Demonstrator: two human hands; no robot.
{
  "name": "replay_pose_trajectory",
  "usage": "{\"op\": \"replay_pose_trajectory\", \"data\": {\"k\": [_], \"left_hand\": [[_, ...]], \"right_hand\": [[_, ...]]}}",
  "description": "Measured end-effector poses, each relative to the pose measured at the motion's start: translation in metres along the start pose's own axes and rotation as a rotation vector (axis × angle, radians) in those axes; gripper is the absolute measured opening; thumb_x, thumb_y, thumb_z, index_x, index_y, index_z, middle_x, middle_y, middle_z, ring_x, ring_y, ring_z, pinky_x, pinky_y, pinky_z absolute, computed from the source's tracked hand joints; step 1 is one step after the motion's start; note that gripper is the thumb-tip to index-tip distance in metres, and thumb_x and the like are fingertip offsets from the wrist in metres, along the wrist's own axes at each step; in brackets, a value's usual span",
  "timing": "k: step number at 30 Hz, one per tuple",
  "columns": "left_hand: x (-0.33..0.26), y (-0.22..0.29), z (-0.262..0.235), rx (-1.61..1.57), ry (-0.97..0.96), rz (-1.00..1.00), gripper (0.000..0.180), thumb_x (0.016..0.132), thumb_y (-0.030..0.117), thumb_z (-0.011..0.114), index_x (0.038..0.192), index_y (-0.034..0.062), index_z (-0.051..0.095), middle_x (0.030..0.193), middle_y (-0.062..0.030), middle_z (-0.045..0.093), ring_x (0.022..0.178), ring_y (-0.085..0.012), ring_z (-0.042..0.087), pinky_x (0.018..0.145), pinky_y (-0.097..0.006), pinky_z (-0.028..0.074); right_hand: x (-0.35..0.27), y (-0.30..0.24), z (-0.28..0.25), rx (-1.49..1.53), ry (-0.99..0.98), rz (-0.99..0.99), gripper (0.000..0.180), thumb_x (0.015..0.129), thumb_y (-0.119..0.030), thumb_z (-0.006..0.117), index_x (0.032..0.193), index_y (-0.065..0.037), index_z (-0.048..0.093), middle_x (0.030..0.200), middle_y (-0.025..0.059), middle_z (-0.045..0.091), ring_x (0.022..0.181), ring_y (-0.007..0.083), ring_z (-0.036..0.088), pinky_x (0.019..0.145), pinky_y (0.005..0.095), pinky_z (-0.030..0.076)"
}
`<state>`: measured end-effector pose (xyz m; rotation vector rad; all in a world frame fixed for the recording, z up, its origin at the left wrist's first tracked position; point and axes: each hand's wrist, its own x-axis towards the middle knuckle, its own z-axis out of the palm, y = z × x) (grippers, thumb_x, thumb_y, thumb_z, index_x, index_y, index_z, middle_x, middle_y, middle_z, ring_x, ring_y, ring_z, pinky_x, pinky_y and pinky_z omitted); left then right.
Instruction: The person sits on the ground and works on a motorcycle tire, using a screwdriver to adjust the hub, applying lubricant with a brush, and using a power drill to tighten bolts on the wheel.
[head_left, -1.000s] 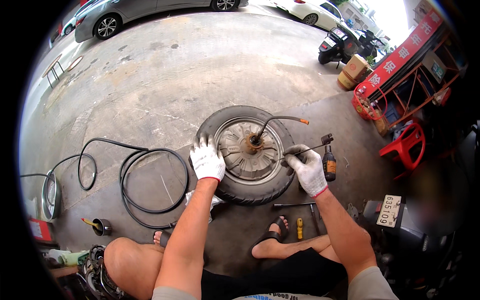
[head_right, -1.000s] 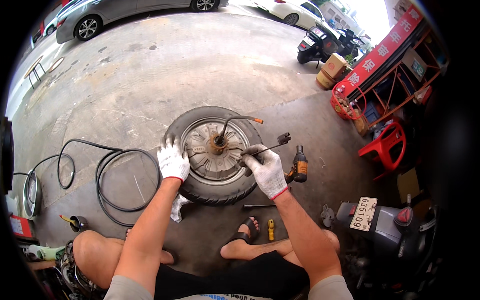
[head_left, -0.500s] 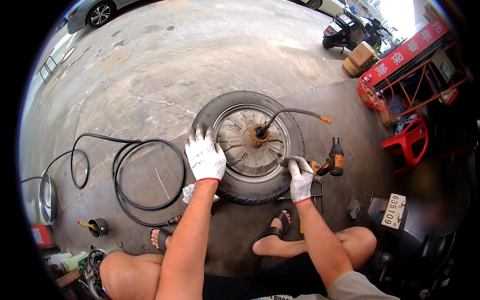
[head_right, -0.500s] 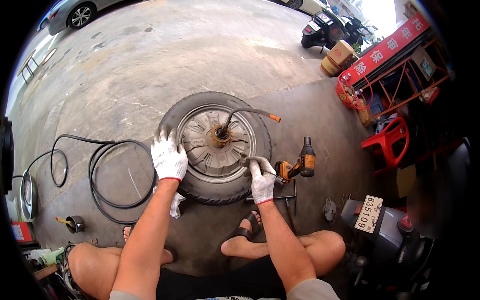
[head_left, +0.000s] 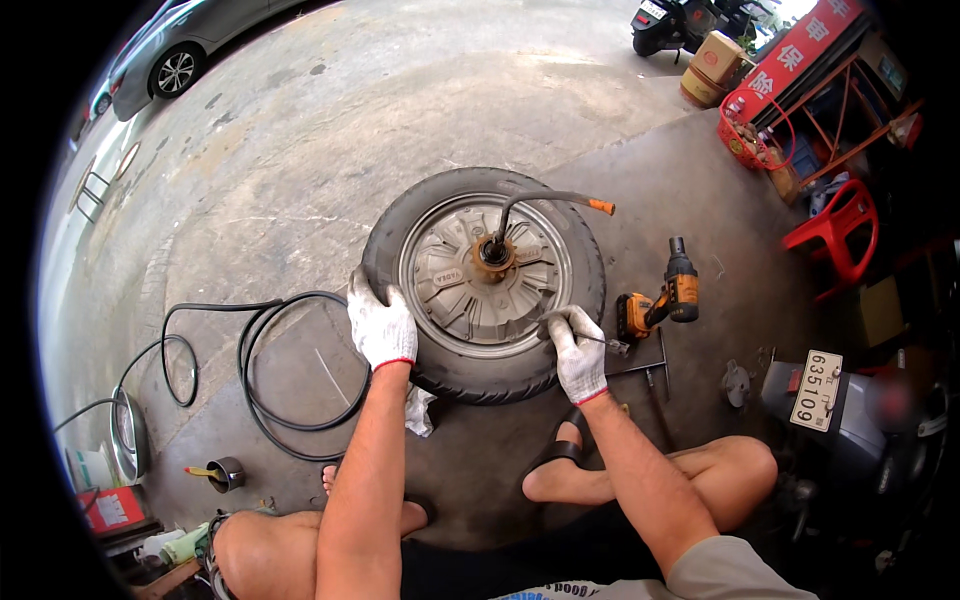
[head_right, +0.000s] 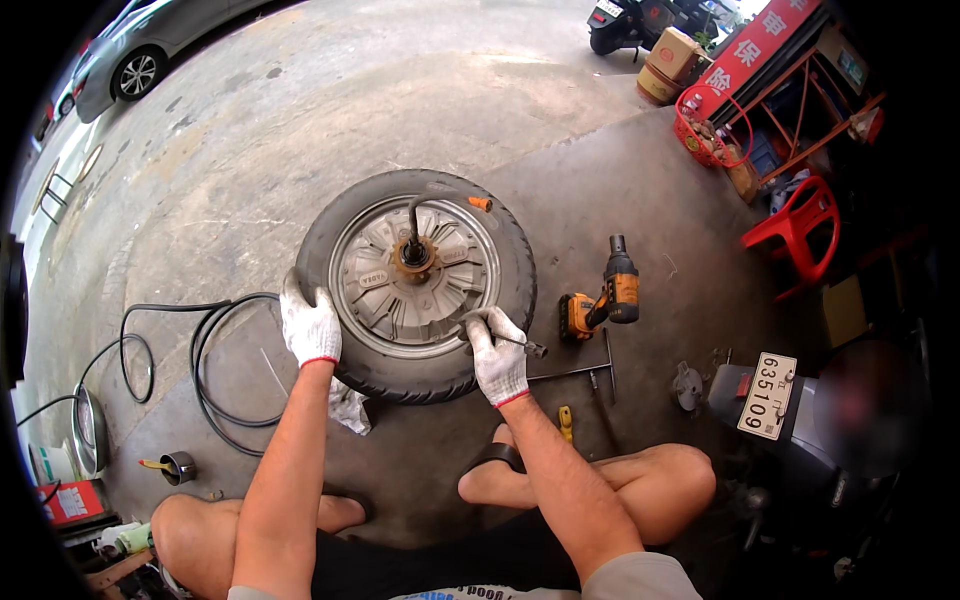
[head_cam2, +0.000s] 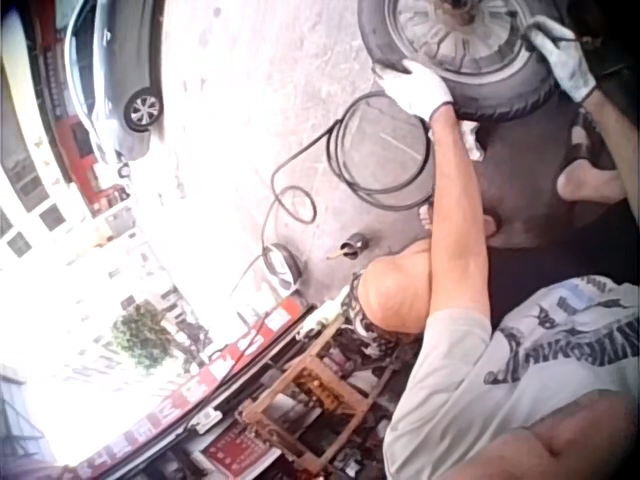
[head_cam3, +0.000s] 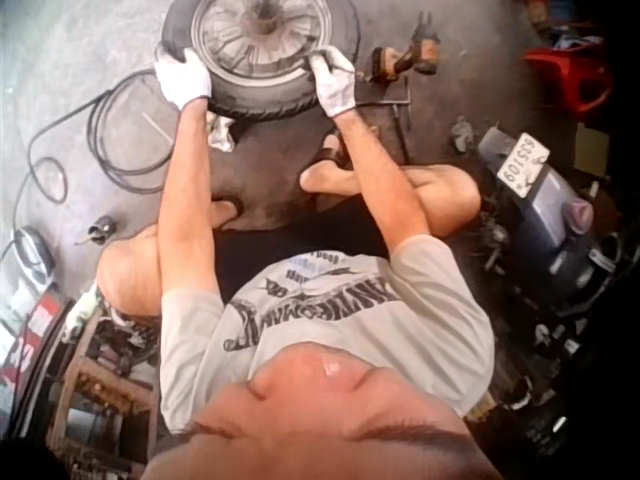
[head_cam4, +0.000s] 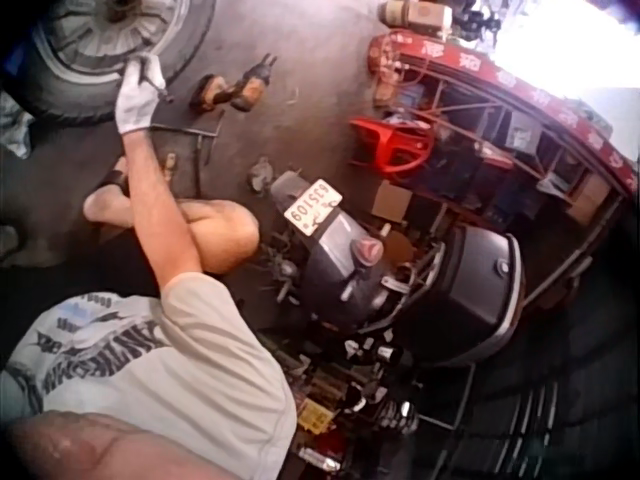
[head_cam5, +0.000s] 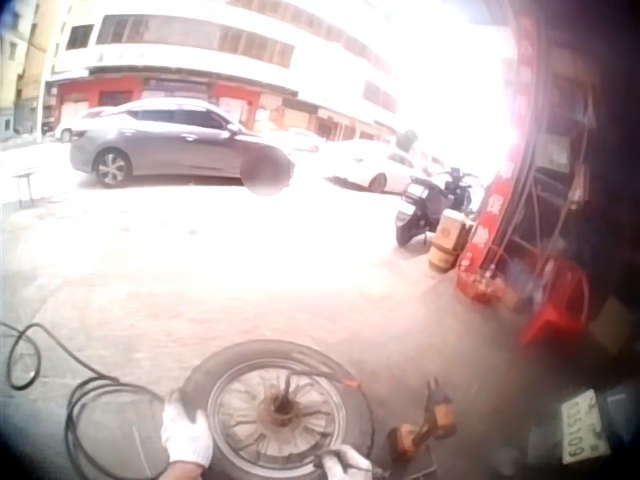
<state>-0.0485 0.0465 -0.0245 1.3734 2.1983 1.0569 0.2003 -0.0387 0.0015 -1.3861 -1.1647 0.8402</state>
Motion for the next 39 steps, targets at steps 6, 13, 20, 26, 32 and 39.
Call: {"op": "replay_pose_trajectory", "data": {"k": [6, 13, 20, 26, 32, 39], "left_hand": [[-0.001, 0.005, -0.002, 0.026, 0.014, 0.015, 0.056, 0.094, 0.021, 0.059, 0.145, 0.0025, 0.047, 0.148, -0.0218, 0.049, 0.136, -0.0383, 0.048, 0.112, -0.045, 0.040], [0.002, -0.004, 0.003, 0.018, 0.037, 0.042, 0.054, 0.096, 0.022, 0.057, 0.145, 0.0028, 0.047, 0.147, -0.0214, 0.050, 0.135, -0.0384, 0.049, 0.111, -0.045, 0.041], [0.001, -0.006, 0.003, -0.039, 0.028, 0.026, 0.052, 0.097, 0.021, 0.054, 0.146, 0.0038, 0.047, 0.147, -0.0207, 0.051, 0.136, -0.0378, 0.048, 0.113, -0.045, 0.039], [0.001, -0.009, 0.003, -0.033, 0.044, 0.063, 0.052, 0.097, 0.017, 0.055, 0.146, 0.0027, 0.046, 0.148, -0.0207, 0.049, 0.136, -0.0382, 0.048, 0.113, -0.045, 0.039], [0.000, -0.009, 0.007, -0.052, 0.050, 0.078, 0.052, 0.096, 0.014, 0.056, 0.146, 0.0020, 0.046, 0.148, -0.0206, 0.049, 0.137, -0.0375, 0.047, 0.115, -0.045, 0.038], [0.000, -0.007, 0.003, -0.054, 0.036, 0.058, 0.053, 0.096, 0.012, 0.056, 0.147, 0.0018, 0.046, 0.148, -0.0209, 0.049, 0.138, -0.0371, 0.047, 0.115, -0.045, 0.037]], "right_hand": [[-0.006, 0.003, 0.002, -0.087, -0.027, -0.020, 0.007, 0.093, -0.001, 0.061, 0.090, 0.000, 0.067, 0.077, 0.0063, 0.065, 0.073, 0.0145, 0.060, 0.070, 0.0300, 0.050], [-0.011, -0.004, 0.021, -0.314, -0.129, -0.260, 0.006, 0.091, 0.002, 0.063, 0.088, 0.002, 0.068, 0.076, 0.0073, 0.066, 0.071, 0.0141, 0.062, 0.067, 0.0281, 0.050], [-0.010, -0.007, 0.026, -0.323, -0.196, -0.185, 0.004, 0.090, 0.001, 0.066, 0.088, 0.002, 0.069, 0.074, 0.0091, 0.068, 0.067, 0.0153, 0.065, 0.064, 0.0301, 0.051], [-0.007, -0.016, 0.028, -0.228, -0.224, -0.058, 0.005, 0.089, -0.007, 0.068, 0.088, -0.003, 0.071, 0.075, 0.0111, 0.070, 0.069, 0.0260, 0.068, 0.065, 0.0367, 0.053], [-0.005, -0.011, 0.027, -0.267, -0.227, -0.014, 0.011, 0.094, -0.003, 0.061, 0.089, 0.002, 0.070, 0.074, 0.0085, 0.069, 0.067, 0.0146, 0.064, 0.063, 0.0308, 0.051], [-0.002, -0.017, 0.031, -0.394, -0.252, -0.080, 0.007, 0.090, -0.005, 0.066, 0.088, -0.001, 0.070, 0.074, 0.0113, 0.069, 0.067, 0.0227, 0.068, 0.063, 0.0348, 0.052]]}}
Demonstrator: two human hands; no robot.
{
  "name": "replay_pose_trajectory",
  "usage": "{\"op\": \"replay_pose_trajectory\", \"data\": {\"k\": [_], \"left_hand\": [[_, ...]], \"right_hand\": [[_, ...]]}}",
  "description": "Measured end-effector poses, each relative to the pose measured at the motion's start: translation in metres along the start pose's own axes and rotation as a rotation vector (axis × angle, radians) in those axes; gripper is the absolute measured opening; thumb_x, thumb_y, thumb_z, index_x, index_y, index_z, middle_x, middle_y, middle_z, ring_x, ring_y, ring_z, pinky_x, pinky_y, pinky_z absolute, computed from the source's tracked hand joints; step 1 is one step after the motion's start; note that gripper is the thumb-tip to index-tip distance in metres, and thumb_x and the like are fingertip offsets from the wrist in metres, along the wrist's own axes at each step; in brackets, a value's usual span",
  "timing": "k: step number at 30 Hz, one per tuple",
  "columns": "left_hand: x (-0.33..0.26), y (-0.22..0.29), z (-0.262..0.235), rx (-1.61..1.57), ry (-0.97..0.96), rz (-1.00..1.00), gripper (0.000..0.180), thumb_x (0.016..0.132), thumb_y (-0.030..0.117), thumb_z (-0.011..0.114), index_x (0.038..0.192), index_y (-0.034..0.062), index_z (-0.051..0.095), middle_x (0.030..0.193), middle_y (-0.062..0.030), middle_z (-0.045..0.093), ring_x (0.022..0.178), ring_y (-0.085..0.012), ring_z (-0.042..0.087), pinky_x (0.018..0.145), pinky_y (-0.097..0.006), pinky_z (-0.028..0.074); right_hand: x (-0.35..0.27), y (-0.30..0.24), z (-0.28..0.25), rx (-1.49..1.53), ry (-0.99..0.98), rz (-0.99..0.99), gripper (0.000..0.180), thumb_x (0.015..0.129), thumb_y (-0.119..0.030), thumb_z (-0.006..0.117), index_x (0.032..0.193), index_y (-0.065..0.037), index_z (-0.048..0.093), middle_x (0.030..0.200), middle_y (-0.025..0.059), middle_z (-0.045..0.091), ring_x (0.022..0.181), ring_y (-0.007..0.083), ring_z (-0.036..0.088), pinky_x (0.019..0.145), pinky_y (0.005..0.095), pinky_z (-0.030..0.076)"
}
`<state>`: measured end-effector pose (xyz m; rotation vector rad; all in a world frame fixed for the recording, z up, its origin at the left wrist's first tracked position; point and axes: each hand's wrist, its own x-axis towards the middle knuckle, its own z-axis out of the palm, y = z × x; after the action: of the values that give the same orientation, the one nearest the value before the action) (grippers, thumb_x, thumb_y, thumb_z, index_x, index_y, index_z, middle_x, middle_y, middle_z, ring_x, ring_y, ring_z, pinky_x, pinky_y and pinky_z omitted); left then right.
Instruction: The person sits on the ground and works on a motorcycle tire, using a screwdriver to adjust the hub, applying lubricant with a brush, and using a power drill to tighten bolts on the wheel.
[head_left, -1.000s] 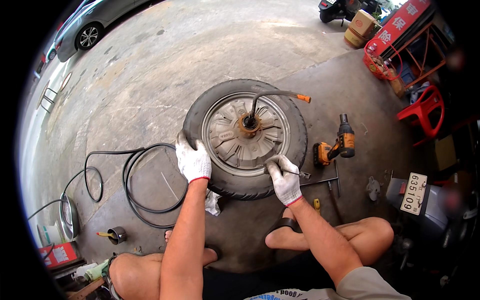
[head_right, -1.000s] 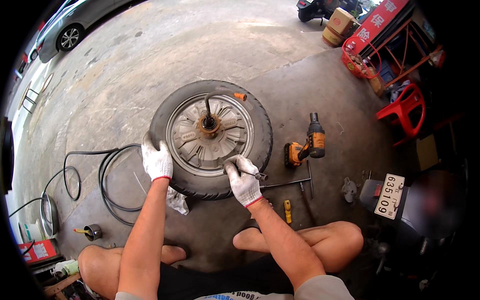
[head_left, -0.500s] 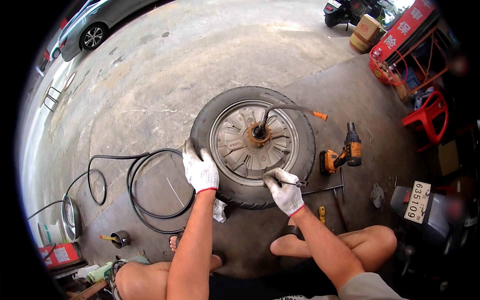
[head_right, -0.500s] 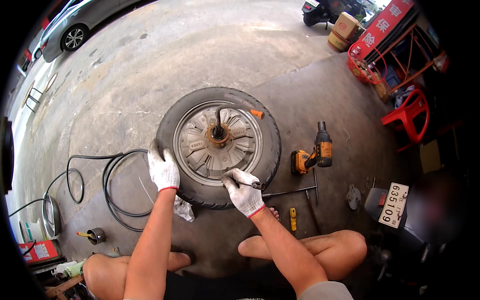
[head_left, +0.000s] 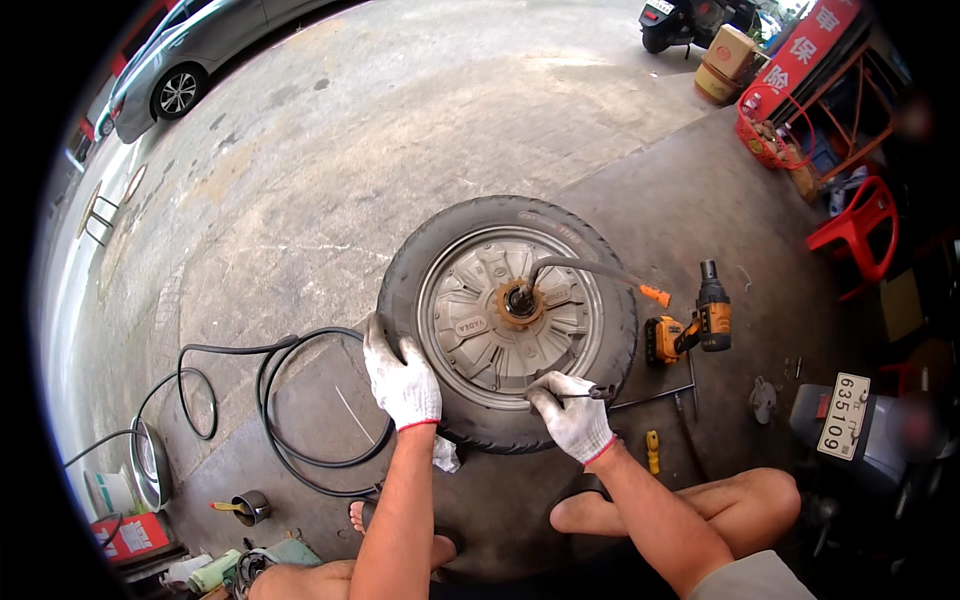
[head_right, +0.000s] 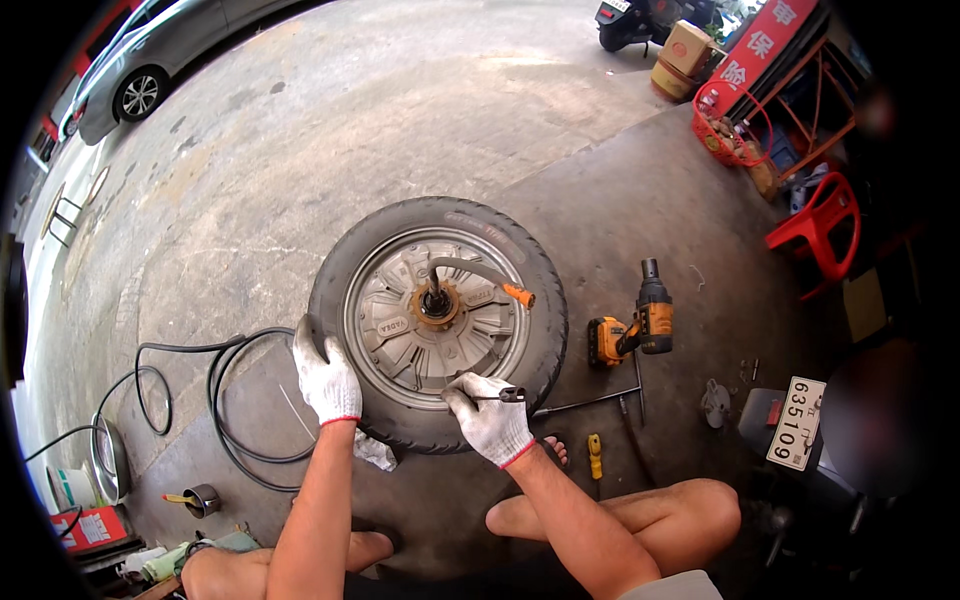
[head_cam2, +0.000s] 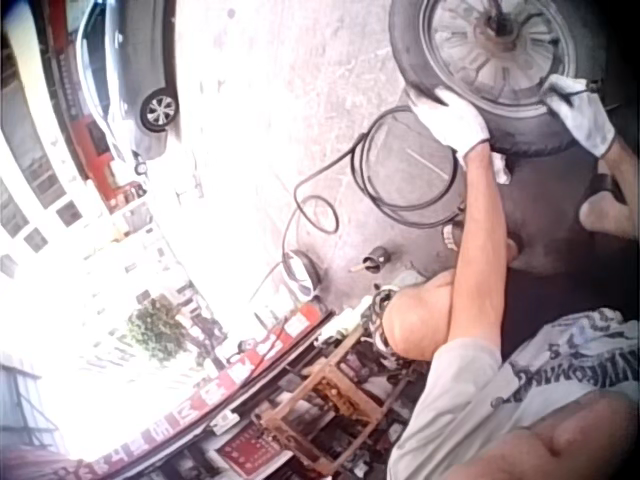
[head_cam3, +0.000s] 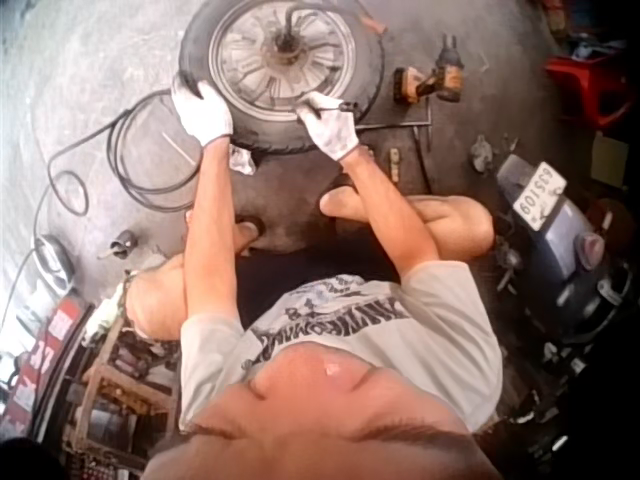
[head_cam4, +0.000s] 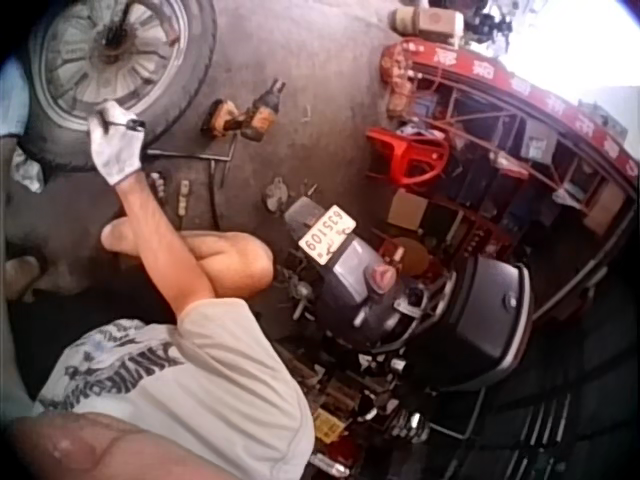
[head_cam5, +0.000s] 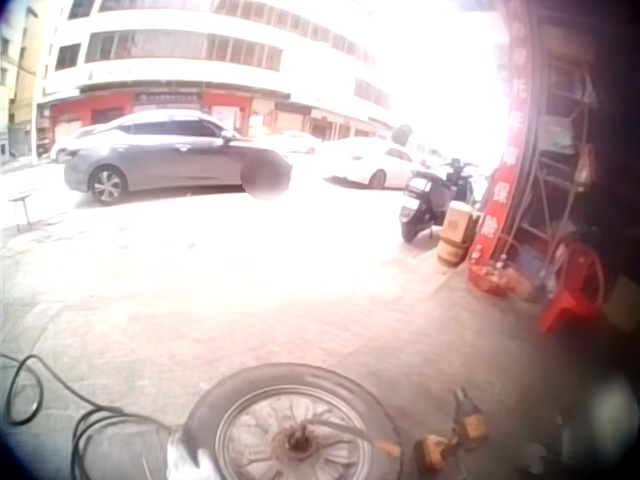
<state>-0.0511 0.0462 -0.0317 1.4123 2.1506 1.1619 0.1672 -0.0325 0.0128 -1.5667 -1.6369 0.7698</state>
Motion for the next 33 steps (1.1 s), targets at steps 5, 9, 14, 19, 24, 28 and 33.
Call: {"op": "replay_pose_trajectory", "data": {"k": [5, 9, 14, 19, 24, 28, 33], "left_hand": [[-0.0011, 0.0009, 0.0004, -0.008, 0.004, 0.004, 0.054, 0.096, 0.012, 0.056, 0.148, 0.0016, 0.046, 0.148, -0.0213, 0.049, 0.138, -0.0371, 0.047, 0.115, -0.045, 0.037], [-0.0007, -0.0018, 0.0011, 0.000, 0.000, 0.012, 0.054, 0.096, 0.012, 0.056, 0.148, 0.0011, 0.045, 0.148, -0.0216, 0.049, 0.138, -0.0372, 0.047, 0.116, -0.044, 0.037], [0.0001, 0.0012, -0.0003, -0.001, 0.001, 0.012, 0.054, 0.096, 0.012, 0.056, 0.148, 0.0011, 0.045, 0.148, -0.0219, 0.049, 0.138, -0.0375, 0.047, 0.116, -0.044, 0.037], [0.0003, -0.0009, 0.0015, 0.005, 0.005, 0.013, 0.054, 0.096, 0.012, 0.056, 0.147, 0.0010, 0.045, 0.148, -0.0218, 0.049, 0.138, -0.0377, 0.047, 0.116, -0.045, 0.037], [0.0008, 0.0013, -0.0001, 0.001, -0.003, 0.007, 0.054, 0.095, 0.012, 0.056, 0.147, 0.0007, 0.045, 0.148, -0.0218, 0.049, 0.138, -0.0382, 0.047, 0.115, -0.045, 0.037], [-0.0001, -0.0002, 0.0005, 0.006, 0.002, 0.018, 0.054, 0.095, 0.012, 0.056, 0.147, 0.0004, 0.045, 0.147, -0.0223, 0.049, 0.137, -0.0388, 0.047, 0.115, -0.045, 0.037], [-0.0003, 0.0018, -0.0004, 0.001, -0.001, 0.013, 0.054, 0.096, 0.012, 0.056, 0.147, 0.0003, 0.045, 0.147, -0.0228, 0.049, 0.137, -0.0391, 0.046, 0.115, -0.046, 0.037]], "right_hand": [[0.0016, 0.0004, 0.0026, -0.042, 0.024, -0.053, 0.003, 0.087, -0.005, 0.069, 0.086, -0.003, 0.071, 0.076, 0.0131, 0.069, 0.070, 0.0298, 0.069, 0.064, 0.0389, 0.052], [0.0022, 0.0001, 0.0034, -0.042, 0.015, -0.029, 0.003, 0.087, -0.005, 0.069, 0.086, -0.003, 0.071, 0.076, 0.0129, 0.069, 0.072, 0.0307, 0.068, 0.065, 0.0399, 0.052], [0.0020, 0.0023, 0.0051, -0.052, 0.013, -0.021, 0.003, 0.086, -0.007, 0.070, 0.085, -0.005, 0.071, 0.075, 0.0126, 0.069, 0.072, 0.0317, 0.068, 0.065, 0.0411, 0.052], [0.0026, 0.0020, 0.0071, -0.061, 0.036, -0.025, 0.005, 0.084, -0.011, 0.073, 0.083, -0.007, 0.071, 0.074, 0.0131, 0.068, 0.070, 0.0337, 0.067, 0.064, 0.0432, 0.052], [0.0028, 0.0022, 0.0078, -0.060, 0.041, -0.036, 0.004, 0.085, -0.010, 0.072, 0.083, -0.007, 0.071, 0.072, 0.0126, 0.068, 0.069, 0.0334, 0.068, 0.063, 0.0430, 0.052], [0.0017, 0.0021, 0.0071, -0.029, 0.044, -0.027, 0.003, 0.086, -0.009, 0.071, 0.084, -0.006, 0.070, 0.072, 0.0119, 0.068, 0.068, 0.0323, 0.068, 0.063, 0.0421, 0.052], [-0.0009, 0.0046, 0.0082, 0.114, 0.050, 0.043, 0.004, 0.089, -0.007, 0.069, 0.086, -0.005, 0.070, 0.070, 0.0102, 0.068, 0.065, 0.0282, 0.068, 0.062, 0.0387, 0.052]]}}
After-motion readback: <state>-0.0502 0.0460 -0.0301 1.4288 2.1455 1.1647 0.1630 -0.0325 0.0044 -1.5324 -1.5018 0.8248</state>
